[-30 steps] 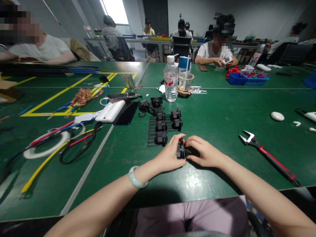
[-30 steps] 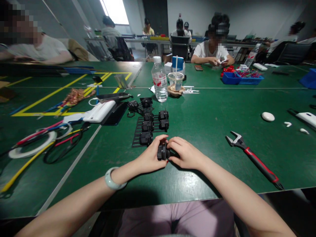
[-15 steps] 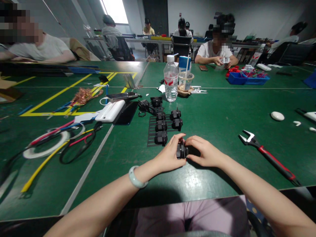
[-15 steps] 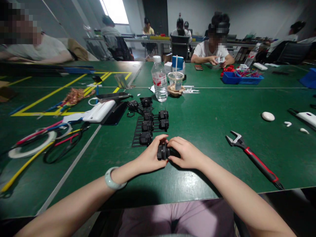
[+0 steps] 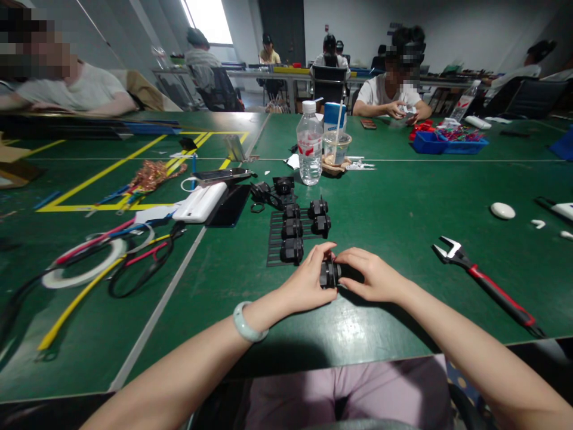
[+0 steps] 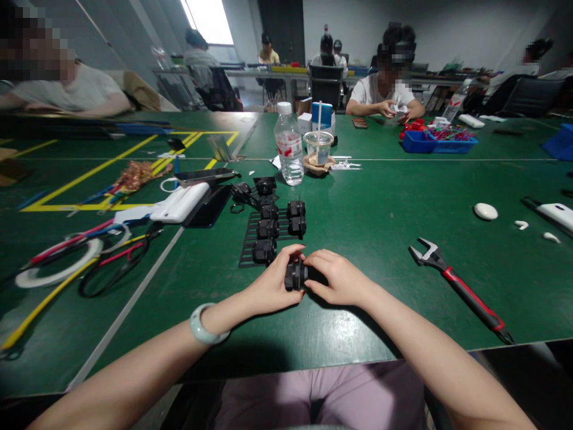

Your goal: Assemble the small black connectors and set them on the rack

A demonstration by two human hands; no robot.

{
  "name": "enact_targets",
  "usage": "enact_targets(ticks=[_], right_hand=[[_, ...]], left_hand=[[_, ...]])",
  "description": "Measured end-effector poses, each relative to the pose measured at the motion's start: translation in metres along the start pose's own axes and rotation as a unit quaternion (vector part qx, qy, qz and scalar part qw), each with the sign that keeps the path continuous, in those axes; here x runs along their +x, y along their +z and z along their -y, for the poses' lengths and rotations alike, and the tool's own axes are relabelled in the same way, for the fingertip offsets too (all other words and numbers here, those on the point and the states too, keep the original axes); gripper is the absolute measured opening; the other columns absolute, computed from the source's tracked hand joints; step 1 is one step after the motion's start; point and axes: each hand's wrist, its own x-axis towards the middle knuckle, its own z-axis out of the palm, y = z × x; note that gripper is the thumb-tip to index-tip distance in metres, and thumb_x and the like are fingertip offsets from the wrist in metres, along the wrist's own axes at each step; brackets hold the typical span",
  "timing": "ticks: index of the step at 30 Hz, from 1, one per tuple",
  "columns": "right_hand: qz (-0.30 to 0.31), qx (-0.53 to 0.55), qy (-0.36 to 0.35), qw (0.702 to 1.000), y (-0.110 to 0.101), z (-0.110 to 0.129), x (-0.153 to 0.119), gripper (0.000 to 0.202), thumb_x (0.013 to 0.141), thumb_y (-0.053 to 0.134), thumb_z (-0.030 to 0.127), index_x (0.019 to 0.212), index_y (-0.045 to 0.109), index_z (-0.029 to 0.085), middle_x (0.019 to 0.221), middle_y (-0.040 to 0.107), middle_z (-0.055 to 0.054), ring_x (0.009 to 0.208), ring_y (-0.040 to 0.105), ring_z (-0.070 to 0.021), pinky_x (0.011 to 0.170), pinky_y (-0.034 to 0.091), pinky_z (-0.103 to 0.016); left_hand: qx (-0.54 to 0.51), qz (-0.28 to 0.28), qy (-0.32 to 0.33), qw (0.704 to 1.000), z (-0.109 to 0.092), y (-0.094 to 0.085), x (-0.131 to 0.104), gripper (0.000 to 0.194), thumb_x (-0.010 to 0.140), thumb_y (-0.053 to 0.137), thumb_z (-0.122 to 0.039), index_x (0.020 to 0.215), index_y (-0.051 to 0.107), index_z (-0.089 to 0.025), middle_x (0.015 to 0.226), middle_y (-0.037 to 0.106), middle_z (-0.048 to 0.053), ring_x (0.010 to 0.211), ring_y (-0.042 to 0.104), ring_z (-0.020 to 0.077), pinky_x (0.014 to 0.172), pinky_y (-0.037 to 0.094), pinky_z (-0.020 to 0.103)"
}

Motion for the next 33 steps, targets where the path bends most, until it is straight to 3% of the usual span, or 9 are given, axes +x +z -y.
enact_targets(ticks=[17,33], right_hand=[[-0.004,-0.037,0.007,0.999,-0.0048,0.0041,0.0000,0.040,0.071,0.057,0.029,0.107,0.047,0.015,0.103,0.053,-0.010,0.094,0.048,-0.0208,0.083,0.042,-0.037],[-0.002,-0.029,0.000,1.000,0.0023,0.0015,0.0010,0.030,0.069,0.060,0.023,0.095,0.046,0.017,0.098,0.051,-0.009,0.092,0.046,-0.0213,0.080,0.043,-0.037]], left_hand=[[0.006,0.001,0.000,1.000,-0.0001,-0.0004,-0.0001,0.073,0.057,0.057,-0.011,0.122,0.023,-0.018,0.113,0.039,0.009,0.106,0.042,0.0211,0.094,0.036,0.037],[0.003,0.003,-0.006,1.000,-0.0014,-0.0012,-0.0001,0.074,0.056,0.057,-0.009,0.121,0.024,-0.018,0.112,0.040,0.008,0.105,0.043,0.0213,0.094,0.036,0.038]])
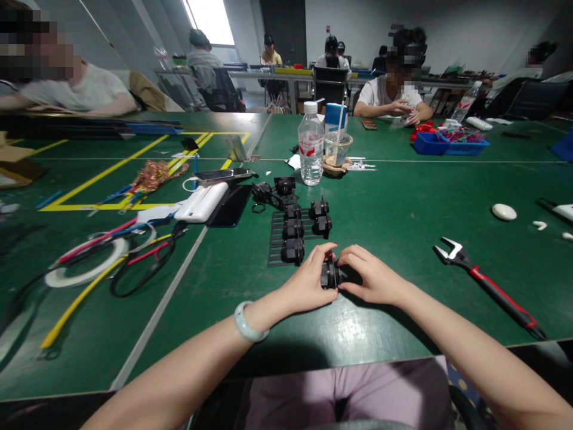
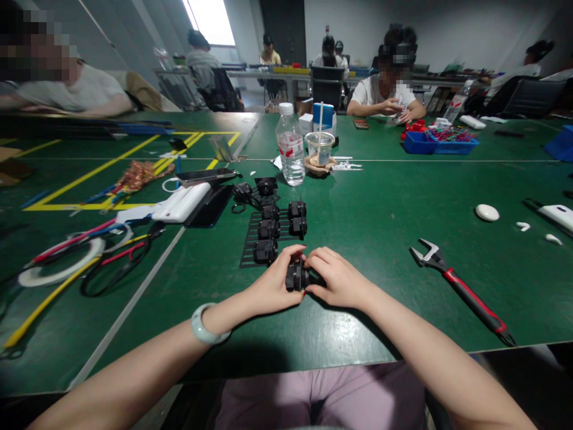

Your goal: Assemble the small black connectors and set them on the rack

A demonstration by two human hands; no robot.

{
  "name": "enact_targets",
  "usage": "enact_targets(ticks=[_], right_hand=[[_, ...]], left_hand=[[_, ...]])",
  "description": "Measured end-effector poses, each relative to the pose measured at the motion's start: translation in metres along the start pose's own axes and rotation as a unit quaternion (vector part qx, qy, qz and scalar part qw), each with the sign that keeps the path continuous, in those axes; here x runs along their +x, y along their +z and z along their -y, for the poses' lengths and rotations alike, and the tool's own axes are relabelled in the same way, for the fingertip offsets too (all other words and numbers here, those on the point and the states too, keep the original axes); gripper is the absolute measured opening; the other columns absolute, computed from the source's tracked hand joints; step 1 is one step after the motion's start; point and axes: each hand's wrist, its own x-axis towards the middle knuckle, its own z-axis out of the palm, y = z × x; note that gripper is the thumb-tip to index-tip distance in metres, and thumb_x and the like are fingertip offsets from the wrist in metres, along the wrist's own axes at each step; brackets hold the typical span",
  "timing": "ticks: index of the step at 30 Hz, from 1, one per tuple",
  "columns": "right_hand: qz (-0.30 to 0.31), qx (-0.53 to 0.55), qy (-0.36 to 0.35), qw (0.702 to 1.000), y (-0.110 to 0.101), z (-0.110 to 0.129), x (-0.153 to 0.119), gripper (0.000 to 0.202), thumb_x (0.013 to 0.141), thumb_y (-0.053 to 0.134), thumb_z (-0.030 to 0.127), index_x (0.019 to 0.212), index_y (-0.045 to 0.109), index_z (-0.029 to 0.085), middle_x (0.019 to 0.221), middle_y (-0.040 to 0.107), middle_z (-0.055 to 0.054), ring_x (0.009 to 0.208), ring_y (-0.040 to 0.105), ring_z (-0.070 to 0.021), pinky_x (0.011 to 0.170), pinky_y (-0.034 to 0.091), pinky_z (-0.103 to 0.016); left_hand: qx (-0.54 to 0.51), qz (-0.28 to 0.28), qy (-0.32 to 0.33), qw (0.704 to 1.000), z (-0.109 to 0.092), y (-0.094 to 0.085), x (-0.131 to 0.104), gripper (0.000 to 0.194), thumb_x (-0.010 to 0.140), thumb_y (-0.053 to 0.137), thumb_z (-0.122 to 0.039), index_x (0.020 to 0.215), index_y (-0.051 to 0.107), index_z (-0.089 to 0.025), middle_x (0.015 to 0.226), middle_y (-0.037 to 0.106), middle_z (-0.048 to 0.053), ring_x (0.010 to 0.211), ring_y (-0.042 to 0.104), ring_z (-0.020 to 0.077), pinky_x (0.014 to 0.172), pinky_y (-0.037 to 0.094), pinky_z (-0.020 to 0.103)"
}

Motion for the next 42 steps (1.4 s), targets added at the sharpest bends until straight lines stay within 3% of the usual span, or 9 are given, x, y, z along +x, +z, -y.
enact_targets(ticks=[42], right_hand=[[0.004,0.036,0.009,0.999,-0.0018,-0.0067,-0.0005,0.031,0.076,0.054,0.029,0.104,0.051,0.016,0.094,0.057,-0.009,0.089,0.053,-0.0188,0.078,0.045,-0.034]], left_hand=[[-0.010,-0.007,0.004,1.000,-0.0001,0.0008,-0.0001,0.073,0.055,0.056,-0.008,0.121,0.025,-0.019,0.109,0.041,0.007,0.103,0.044,0.0209,0.093,0.037,0.039]])
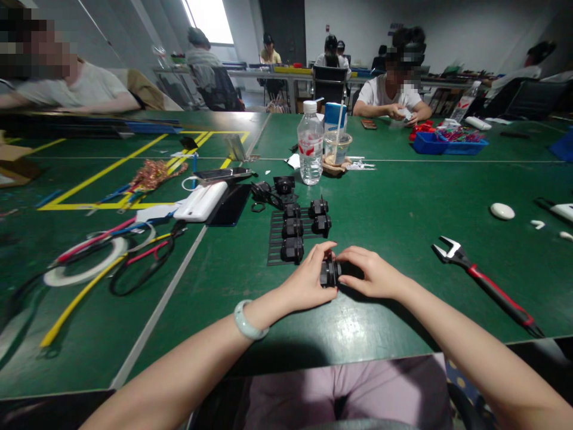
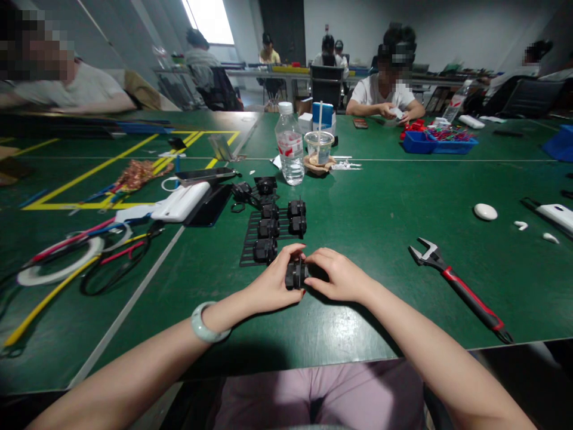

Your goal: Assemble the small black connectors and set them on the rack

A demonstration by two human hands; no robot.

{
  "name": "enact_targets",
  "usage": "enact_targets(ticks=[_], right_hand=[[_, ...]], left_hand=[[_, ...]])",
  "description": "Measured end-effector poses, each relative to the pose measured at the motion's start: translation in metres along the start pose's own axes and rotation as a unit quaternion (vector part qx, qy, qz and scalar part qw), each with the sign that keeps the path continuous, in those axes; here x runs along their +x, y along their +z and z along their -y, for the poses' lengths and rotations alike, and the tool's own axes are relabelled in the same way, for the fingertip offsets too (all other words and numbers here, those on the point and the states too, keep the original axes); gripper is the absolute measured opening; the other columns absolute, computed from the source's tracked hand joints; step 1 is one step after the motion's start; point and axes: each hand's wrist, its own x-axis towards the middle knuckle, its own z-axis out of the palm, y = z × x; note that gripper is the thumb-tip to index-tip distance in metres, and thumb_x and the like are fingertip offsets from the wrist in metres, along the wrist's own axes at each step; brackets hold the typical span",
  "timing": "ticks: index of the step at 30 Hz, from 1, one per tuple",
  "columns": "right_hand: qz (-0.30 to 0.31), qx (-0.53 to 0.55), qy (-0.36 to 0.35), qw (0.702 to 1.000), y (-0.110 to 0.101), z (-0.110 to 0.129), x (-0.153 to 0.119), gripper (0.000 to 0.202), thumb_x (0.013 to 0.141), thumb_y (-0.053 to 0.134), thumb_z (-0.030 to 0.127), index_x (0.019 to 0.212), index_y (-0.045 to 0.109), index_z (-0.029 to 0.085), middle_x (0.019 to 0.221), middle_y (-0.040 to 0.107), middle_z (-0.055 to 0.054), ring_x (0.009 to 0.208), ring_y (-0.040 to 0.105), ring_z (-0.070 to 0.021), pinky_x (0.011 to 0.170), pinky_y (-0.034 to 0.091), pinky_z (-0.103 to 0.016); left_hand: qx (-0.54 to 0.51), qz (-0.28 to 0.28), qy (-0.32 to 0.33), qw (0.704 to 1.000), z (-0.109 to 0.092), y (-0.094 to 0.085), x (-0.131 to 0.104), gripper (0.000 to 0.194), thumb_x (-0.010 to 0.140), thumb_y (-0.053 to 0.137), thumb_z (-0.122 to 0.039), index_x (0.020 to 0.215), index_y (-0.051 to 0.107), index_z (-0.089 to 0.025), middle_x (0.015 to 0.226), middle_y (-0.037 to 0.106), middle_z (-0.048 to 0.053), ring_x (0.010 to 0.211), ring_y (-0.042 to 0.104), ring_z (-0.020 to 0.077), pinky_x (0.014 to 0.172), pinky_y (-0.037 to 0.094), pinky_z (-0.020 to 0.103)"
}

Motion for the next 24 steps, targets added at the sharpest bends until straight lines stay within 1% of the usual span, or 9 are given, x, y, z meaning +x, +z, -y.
enact_targets(ticks=[10,13,18,24], right_hand=[[0.005,0.007,0.008,1.000,-0.0011,-0.0014,0.0013,0.028,0.076,0.055,0.032,0.099,0.053,0.016,0.088,0.059,-0.008,0.082,0.054,-0.0169,0.073,0.045,-0.031],[0.005,0.013,0.003,1.000,-0.0026,-0.0022,0.0015,0.030,0.075,0.056,0.033,0.100,0.052,0.016,0.090,0.058,-0.008,0.084,0.054,-0.0170,0.075,0.044,-0.031],[-0.009,0.035,-0.015,0.999,-0.0044,-0.0039,0.0011,0.040,0.070,0.061,0.034,0.102,0.048,0.016,0.098,0.054,-0.009,0.091,0.051,-0.0187,0.080,0.043,-0.034],[-0.020,0.053,-0.039,0.998,-0.0007,0.0011,0.0003,0.040,0.065,0.065,0.029,0.098,0.045,0.018,0.099,0.049,-0.009,0.094,0.048,-0.0199,0.082,0.041,-0.036]], left_hand=[[0.001,0.001,0.001,1.000,-0.0006,-0.0006,-0.0007,0.074,0.055,0.056,-0.008,0.121,0.025,-0.019,0.112,0.040,0.008,0.105,0.043,0.0217,0.093,0.037,0.039],[0.002,0.002,0.003,1.000,-0.0008,-0.0009,-0.0010,0.074,0.055,0.056,-0.009,0.121,0.025,-0.019,0.114,0.039,0.008,0.106,0.043,0.0215,0.094,0.036,0.039],[0.013,-0.004,0.001,1.000,-0.0015,-0.0001,-0.0011,0.074,0.056,0.058,-0.011,0.121,0.025,-0.018,0.116,0.038,0.009,0.107,0.042,0.0222,0.093,0.036,0.039],[0.013,-0.007,0.008,1.000,-0.0026,0.0008,-0.0008,0.074,0.057,0.059,-0.013,0.122,0.024,-0.017,0.116,0.037,0.010,0.108,0.042,0.0232,0.093,0.036,0.039]])
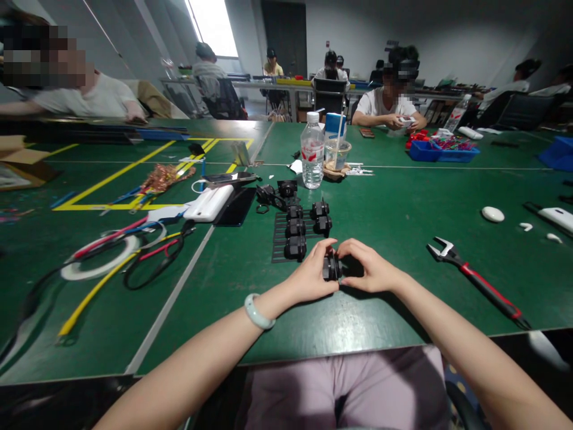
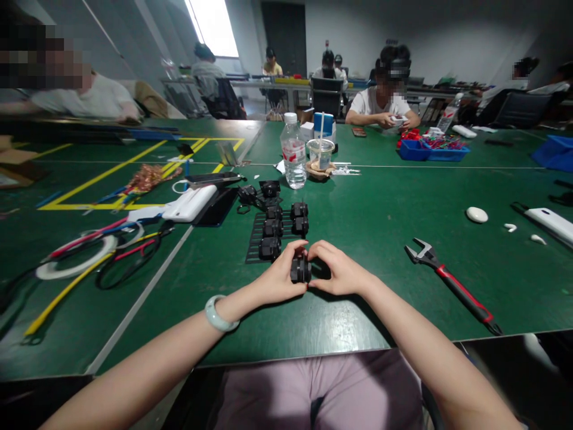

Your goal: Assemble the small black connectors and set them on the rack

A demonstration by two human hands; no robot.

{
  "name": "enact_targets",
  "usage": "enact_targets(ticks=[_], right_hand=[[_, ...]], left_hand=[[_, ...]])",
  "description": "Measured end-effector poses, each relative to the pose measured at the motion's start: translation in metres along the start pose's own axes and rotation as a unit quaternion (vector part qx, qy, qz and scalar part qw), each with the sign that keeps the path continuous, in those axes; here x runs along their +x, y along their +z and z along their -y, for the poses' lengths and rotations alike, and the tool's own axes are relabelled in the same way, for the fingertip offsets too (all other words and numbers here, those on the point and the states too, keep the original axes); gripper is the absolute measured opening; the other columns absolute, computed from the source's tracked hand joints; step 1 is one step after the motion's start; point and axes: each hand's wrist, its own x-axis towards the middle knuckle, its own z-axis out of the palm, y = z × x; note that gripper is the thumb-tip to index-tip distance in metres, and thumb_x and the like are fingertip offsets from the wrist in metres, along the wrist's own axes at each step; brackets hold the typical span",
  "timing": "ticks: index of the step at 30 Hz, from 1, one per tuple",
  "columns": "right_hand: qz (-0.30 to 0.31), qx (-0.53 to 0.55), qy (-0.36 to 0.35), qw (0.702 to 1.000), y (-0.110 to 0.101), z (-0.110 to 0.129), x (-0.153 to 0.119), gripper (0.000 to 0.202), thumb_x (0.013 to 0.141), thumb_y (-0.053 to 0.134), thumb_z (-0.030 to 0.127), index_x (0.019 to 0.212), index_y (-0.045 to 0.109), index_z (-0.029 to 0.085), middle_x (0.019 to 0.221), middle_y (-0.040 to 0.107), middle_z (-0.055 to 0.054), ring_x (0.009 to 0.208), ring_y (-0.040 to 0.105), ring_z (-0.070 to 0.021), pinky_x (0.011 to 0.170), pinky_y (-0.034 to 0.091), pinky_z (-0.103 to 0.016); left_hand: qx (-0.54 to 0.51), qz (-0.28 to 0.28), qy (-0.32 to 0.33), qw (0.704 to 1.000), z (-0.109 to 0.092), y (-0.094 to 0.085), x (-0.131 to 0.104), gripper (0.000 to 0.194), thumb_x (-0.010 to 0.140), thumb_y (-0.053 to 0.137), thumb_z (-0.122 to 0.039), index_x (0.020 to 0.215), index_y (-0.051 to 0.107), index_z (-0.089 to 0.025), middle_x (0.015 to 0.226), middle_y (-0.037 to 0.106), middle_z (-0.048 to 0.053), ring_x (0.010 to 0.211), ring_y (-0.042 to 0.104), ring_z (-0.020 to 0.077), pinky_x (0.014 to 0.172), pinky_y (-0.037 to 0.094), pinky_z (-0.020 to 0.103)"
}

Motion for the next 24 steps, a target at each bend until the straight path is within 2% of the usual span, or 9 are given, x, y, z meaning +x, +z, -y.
enact_targets(ticks=[6,16,20,24], right_hand=[[-0.033,-0.030,-0.005,0.999,0.010,0.003,-0.003,0.031,0.066,0.062,0.023,0.091,0.045,0.018,0.097,0.049,-0.008,0.093,0.046,-0.0208,0.082,0.040,-0.038],[-0.105,-0.027,0.026,0.994,0.022,0.007,-0.013,0.030,0.064,0.062,0.021,0.092,0.050,0.018,0.093,0.054,-0.005,0.088,0.051,-0.0181,0.079,0.043,-0.034],[-0.135,0.006,0.065,0.989,0.029,0.002,-0.018,0.033,0.062,0.064,0.021,0.093,0.052,0.018,0.093,0.056,-0.004,0.087,0.053,-0.0173,0.078,0.044,-0.033],[-0.143,0.088,0.112,0.979,0.035,-0.005,-0.022,0.037,0.065,0.064,0.026,0.098,0.052,0.017,0.095,0.057,-0.005,0.086,0.057,-0.0163,0.077,0.047,-0.031]], left_hand=[[-0.001,-0.007,0.018,1.000,0.002,0.002,0.000,0.074,0.056,0.059,-0.014,0.121,0.024,-0.017,0.113,0.039,0.009,0.106,0.042,0.0225,0.092,0.036,0.039],[-0.004,-0.024,0.031,0.999,0.001,0.005,-0.004,0.076,0.055,0.059,-0.011,0.122,0.025,-0.018,0.103,0.043,0.005,0.095,0.046,0.0188,0.086,0.039,0.035],[0.005,-0.035,0.029,0.999,0.000,0.008,-0.004,0.077,0.053,0.059,-0.011,0.122,0.025,-0.018,0.101,0.043,0.005,0.094,0.046,0.0190,0.085,0.039,0.035],[0.009,-0.025,0.032,0.999,-0.001,0.009,-0.004,0.075,0.055,0.059,-0.012,0.122,0.025,-0.018,0.100,0.044,0.005,0.091,0.047,0.0183,0.083,0.040,0.034]])
